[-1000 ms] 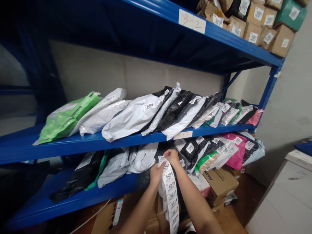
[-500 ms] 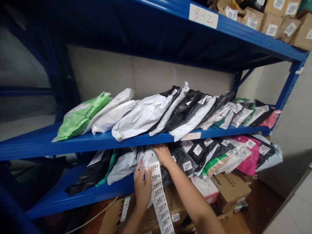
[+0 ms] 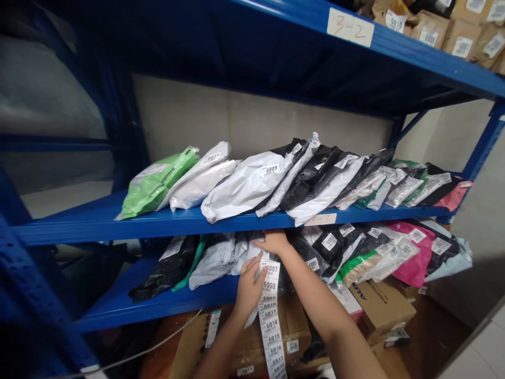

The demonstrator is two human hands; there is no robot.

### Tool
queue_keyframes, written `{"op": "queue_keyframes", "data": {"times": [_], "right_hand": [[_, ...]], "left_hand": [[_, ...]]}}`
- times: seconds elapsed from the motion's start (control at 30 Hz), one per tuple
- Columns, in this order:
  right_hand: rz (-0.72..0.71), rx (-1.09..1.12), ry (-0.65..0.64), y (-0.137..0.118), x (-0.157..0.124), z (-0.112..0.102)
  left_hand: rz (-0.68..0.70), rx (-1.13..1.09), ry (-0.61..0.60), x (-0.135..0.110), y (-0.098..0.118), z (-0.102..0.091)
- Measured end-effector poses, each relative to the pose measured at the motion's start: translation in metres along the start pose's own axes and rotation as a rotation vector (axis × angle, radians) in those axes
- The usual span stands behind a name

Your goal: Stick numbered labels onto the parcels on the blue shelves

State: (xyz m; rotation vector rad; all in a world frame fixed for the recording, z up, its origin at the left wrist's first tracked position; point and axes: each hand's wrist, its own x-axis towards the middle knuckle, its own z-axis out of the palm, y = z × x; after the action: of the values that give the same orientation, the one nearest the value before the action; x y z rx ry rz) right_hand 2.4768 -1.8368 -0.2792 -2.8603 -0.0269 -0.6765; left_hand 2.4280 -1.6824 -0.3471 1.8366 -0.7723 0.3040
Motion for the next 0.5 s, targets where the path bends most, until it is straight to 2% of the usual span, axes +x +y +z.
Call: {"op": "queue_keyframes", "data": {"times": [0.2,0.5], "right_hand": [[0.057,0.005,-0.059,-0.012,-0.011,0.002],[0.104,0.023,0.027,-0.013,-0.037,0.009]], "left_hand": [[0.045,0.029,-0.062,-0.005,0.004,0.012],[0.103,0.086,-0.12,-0.018,0.005,0.013]]}}
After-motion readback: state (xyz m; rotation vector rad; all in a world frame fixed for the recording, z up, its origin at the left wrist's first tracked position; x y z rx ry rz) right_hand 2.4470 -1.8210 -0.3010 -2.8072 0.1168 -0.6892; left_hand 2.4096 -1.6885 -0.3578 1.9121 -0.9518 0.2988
